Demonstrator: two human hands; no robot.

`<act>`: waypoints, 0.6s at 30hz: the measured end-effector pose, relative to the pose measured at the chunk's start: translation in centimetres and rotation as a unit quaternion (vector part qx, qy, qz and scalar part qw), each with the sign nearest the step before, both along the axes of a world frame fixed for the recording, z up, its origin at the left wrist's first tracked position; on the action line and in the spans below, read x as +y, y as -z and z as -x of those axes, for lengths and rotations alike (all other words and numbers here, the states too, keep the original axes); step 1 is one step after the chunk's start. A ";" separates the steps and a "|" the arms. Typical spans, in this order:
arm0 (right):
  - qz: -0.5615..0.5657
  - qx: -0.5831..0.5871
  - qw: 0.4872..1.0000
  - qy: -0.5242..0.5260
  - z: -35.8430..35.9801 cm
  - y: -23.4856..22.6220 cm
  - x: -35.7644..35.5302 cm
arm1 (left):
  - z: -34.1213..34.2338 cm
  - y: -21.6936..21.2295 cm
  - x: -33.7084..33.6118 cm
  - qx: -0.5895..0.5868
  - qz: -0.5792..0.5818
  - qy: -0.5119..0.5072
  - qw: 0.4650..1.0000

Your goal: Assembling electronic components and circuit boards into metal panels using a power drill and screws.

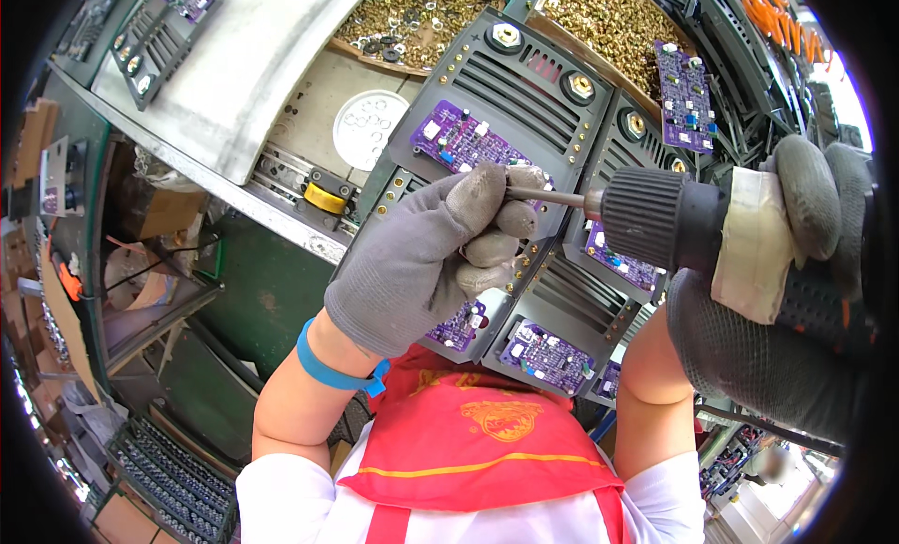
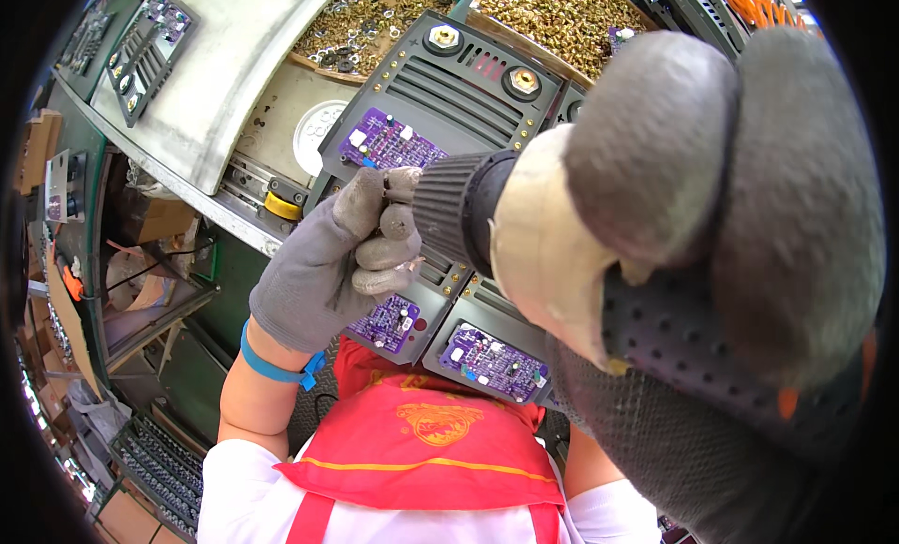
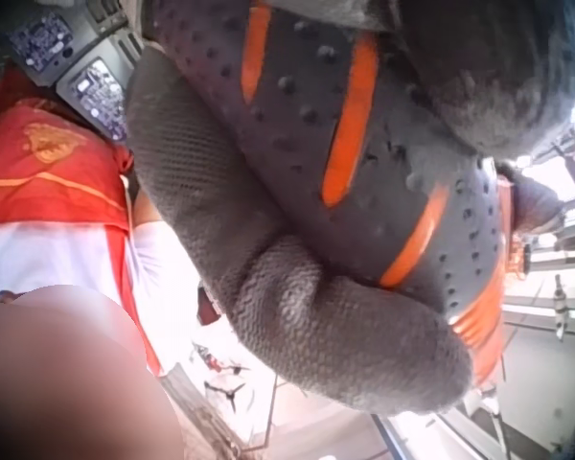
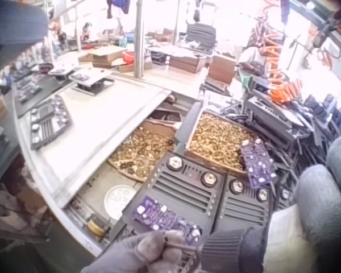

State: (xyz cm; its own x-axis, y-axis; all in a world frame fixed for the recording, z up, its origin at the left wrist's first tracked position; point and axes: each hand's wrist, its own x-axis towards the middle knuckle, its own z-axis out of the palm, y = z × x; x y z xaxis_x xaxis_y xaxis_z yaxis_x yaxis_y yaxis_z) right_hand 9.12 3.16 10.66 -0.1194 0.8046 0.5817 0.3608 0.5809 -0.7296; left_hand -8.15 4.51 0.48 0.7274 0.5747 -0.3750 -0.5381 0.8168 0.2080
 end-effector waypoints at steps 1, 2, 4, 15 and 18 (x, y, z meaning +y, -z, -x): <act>-0.001 -0.004 1.000 0.002 -0.3 0.1 0.0 | 0.0 0.1 0.0 0.001 0.000 0.000 1.000; -0.001 -0.008 1.000 0.003 -0.3 0.1 0.0 | 0.0 0.4 0.0 -0.024 -0.005 -0.011 1.000; -0.001 -0.018 1.000 0.011 0.7 0.5 1.1 | -0.2 0.3 -0.1 -0.052 -0.008 -0.017 0.998; 0.028 -0.103 0.992 0.070 -5.0 2.1 2.5 | -0.4 -1.8 6.3 0.446 -0.695 0.188 0.531; 0.033 -0.119 0.989 0.079 -5.2 2.4 2.3 | -1.4 -2.1 7.1 0.487 -0.757 0.255 0.352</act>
State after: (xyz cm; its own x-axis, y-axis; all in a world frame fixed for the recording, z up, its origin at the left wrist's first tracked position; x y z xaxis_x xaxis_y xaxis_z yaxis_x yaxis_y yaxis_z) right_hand 14.37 5.46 8.25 -0.1166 0.8589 0.4987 0.6086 0.4586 -0.6475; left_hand -6.73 11.61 2.62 0.8310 0.5402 -0.1329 0.5276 -0.6896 0.4961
